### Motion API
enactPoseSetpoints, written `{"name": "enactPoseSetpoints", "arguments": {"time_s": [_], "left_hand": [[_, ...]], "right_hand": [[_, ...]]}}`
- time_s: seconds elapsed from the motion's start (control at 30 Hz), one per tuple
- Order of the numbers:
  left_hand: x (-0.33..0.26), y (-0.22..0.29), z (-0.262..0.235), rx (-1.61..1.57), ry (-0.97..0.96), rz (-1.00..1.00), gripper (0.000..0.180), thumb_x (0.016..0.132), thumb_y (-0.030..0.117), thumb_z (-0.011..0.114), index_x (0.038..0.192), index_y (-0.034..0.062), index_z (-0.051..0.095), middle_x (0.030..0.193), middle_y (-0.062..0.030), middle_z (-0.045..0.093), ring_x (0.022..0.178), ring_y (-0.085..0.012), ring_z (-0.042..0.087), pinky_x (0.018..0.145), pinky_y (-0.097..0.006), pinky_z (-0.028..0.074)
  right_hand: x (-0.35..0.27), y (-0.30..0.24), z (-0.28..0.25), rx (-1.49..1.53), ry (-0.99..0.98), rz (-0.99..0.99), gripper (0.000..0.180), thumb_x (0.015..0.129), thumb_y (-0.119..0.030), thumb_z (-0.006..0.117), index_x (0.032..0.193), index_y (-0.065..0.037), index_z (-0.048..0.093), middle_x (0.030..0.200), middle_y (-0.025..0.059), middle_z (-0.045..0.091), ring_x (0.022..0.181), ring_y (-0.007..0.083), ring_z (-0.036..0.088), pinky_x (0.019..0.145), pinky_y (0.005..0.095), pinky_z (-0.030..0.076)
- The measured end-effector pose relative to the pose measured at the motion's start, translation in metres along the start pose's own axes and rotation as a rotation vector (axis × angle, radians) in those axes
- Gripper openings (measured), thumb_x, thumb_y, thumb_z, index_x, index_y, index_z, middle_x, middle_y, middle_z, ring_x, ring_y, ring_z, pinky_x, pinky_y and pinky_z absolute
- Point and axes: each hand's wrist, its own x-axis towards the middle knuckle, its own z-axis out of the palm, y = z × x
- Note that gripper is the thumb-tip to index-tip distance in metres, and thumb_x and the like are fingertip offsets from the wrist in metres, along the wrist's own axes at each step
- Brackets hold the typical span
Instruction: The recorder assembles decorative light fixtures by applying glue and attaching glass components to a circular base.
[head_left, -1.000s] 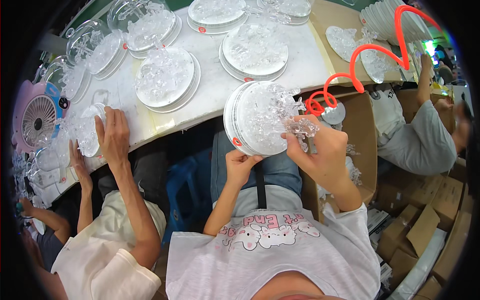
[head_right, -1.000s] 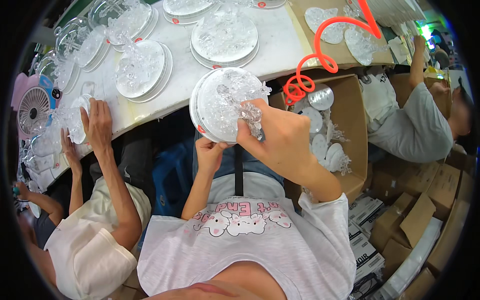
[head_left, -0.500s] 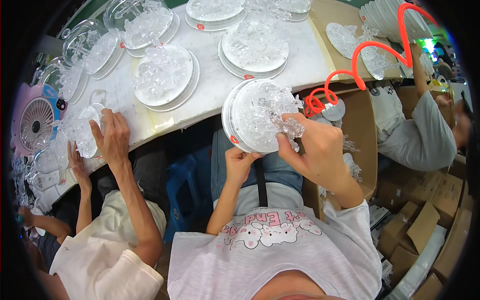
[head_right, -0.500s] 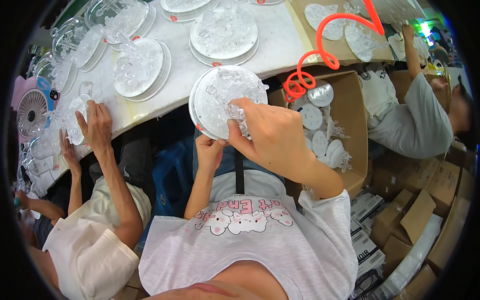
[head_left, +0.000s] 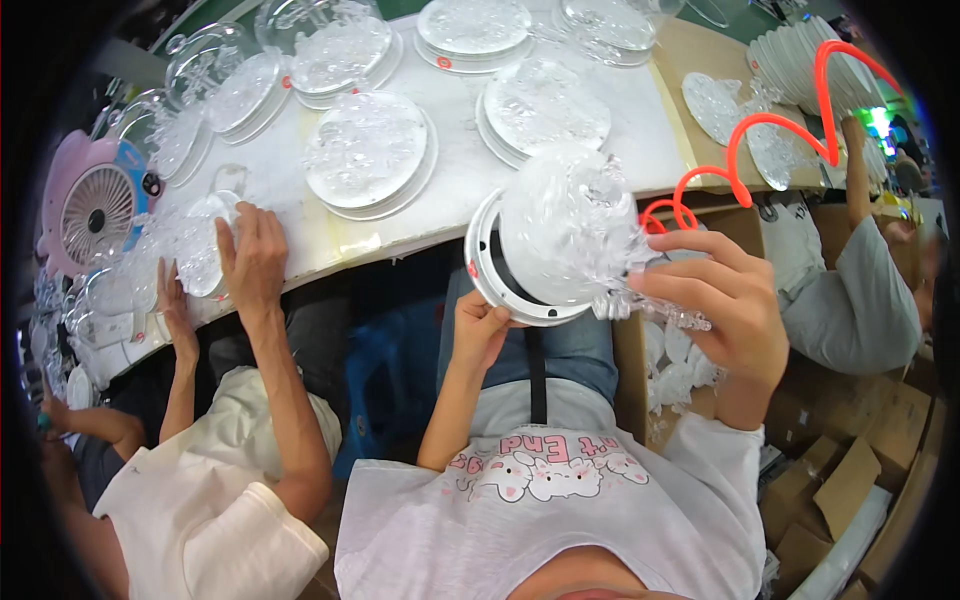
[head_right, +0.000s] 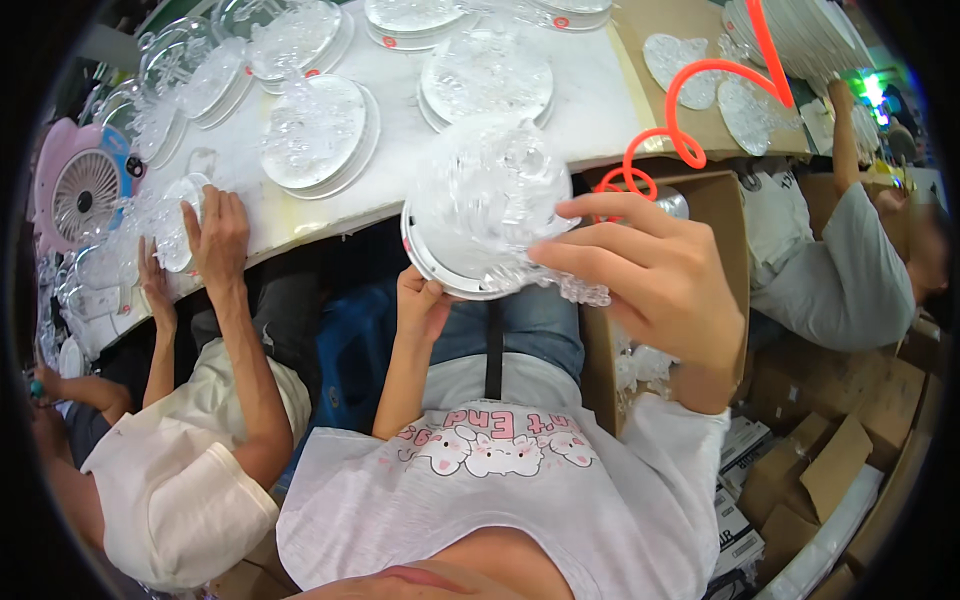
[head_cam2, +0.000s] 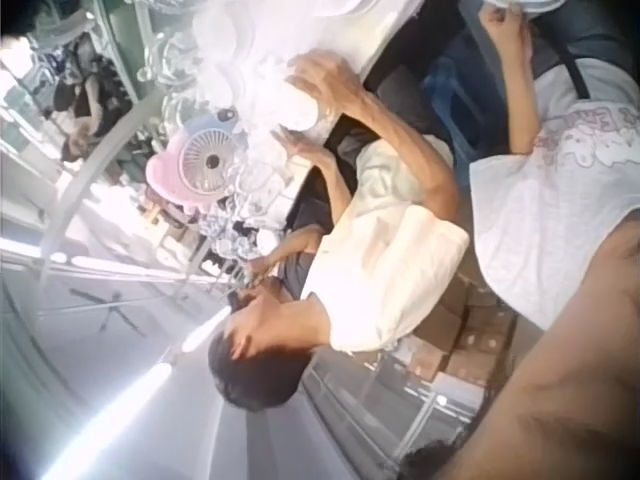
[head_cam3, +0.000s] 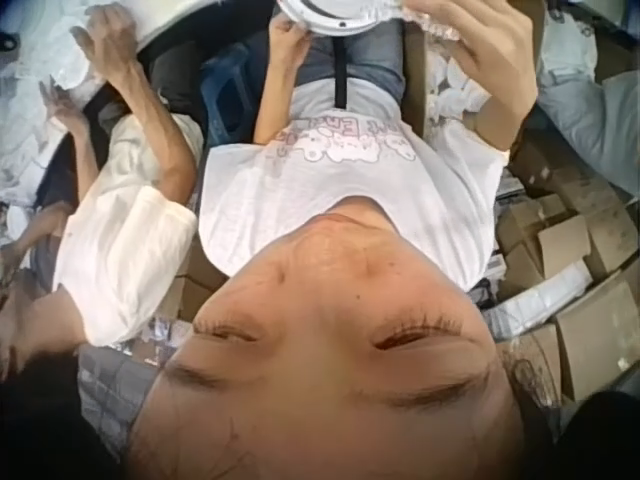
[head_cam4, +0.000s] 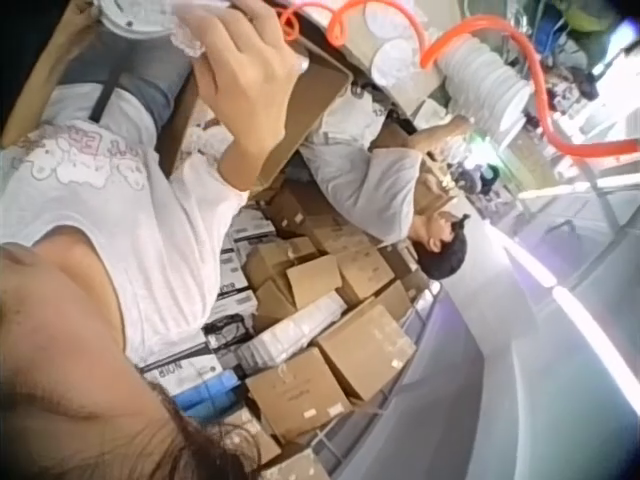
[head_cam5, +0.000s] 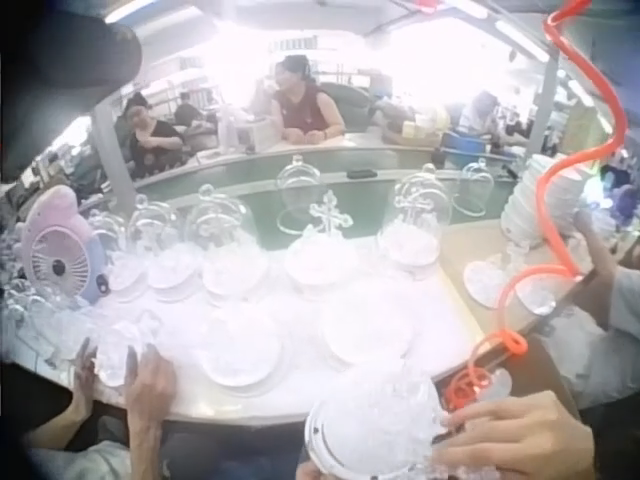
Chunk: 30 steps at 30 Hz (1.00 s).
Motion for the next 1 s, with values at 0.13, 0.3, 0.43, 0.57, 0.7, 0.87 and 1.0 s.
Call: {"name": "enactPoseSetpoints", "arguments": {"time_s": [0.13, 0.3, 0.43, 0.57, 0.7, 0.87, 1.0], "left_hand": [[0.007, 0.011, -0.004, 0.007, -0.021, -0.020, 0.028, 0.073, 0.009, 0.064, 0.095, -0.0053, 0.055, 0.089, -0.0138, 0.061, 0.077, -0.0216, 0.061, 0.067, -0.035, 0.053], [0.008, 0.017, -0.008, 0.093, -0.030, -0.057, 0.031, 0.072, 0.008, 0.065, 0.098, -0.0054, 0.054, 0.090, -0.0130, 0.061, 0.079, -0.0201, 0.061, 0.069, -0.032, 0.052], [0.009, 0.018, -0.009, 0.073, -0.031, -0.072, 0.033, 0.072, 0.009, 0.065, 0.100, -0.0049, 0.054, 0.091, -0.0124, 0.061, 0.079, -0.0188, 0.061, 0.069, -0.030, 0.052], [0.011, 0.019, -0.011, 0.065, -0.048, -0.080, 0.033, 0.072, 0.008, 0.065, 0.100, -0.0041, 0.054, 0.091, -0.0116, 0.061, 0.078, -0.0181, 0.061, 0.068, -0.029, 0.052], [0.010, 0.020, -0.008, 0.067, -0.054, -0.078, 0.033, 0.072, 0.008, 0.065, 0.100, -0.0036, 0.055, 0.092, -0.0116, 0.061, 0.079, -0.0183, 0.061, 0.069, -0.029, 0.051], [0.008, 0.020, -0.006, 0.056, -0.114, -0.085, 0.031, 0.071, 0.004, 0.065, 0.100, -0.0036, 0.055, 0.094, -0.0116, 0.060, 0.083, -0.0183, 0.059, 0.071, -0.030, 0.051], [0.007, 0.019, 0.004, 0.071, -0.109, -0.056, 0.031, 0.071, 0.000, 0.064, 0.100, -0.0039, 0.056, 0.095, -0.0115, 0.060, 0.086, -0.0181, 0.059, 0.075, -0.030, 0.049]], "right_hand": [[0.000, 0.019, -0.004, 0.087, -0.167, -0.050, 0.026, 0.059, 0.001, 0.057, 0.082, -0.008, 0.061, 0.082, 0.0029, 0.061, 0.084, 0.0208, 0.059, 0.061, 0.0291, 0.048], [0.001, 0.046, 0.014, 0.437, -0.235, -0.014, 0.034, 0.050, 0.011, 0.047, 0.078, -0.003, 0.060, 0.080, 0.0073, 0.060, 0.089, 0.0272, 0.057, 0.074, 0.0335, 0.046], [0.000, 0.058, 0.017, 0.543, -0.215, -0.009, 0.034, 0.050, 0.010, 0.051, 0.080, -0.005, 0.059, 0.080, 0.0058, 0.060, 0.093, 0.0260, 0.056, 0.076, 0.0334, 0.046], [-0.003, 0.068, 0.021, 0.705, -0.171, 0.005, 0.031, 0.047, 0.009, 0.052, 0.075, -0.004, 0.060, 0.077, 0.0067, 0.059, 0.097, 0.0301, 0.054, 0.081, 0.0387, 0.044], [-0.006, 0.074, 0.026, 0.764, -0.140, 0.002, 0.029, 0.046, 0.007, 0.054, 0.073, -0.004, 0.060, 0.076, 0.0073, 0.059, 0.098, 0.0318, 0.053, 0.082, 0.0403, 0.044], [-0.003, 0.073, 0.028, 0.782, -0.128, -0.026, 0.027, 0.046, 0.005, 0.056, 0.071, -0.003, 0.060, 0.076, 0.0067, 0.058, 0.100, 0.0325, 0.052, 0.082, 0.0399, 0.043], [-0.003, 0.074, 0.033, 0.797, -0.115, -0.033, 0.020, 0.049, 0.003, 0.057, 0.068, -0.003, 0.059, 0.074, 0.0056, 0.058, 0.101, 0.0332, 0.050, 0.083, 0.0411, 0.043]]}}
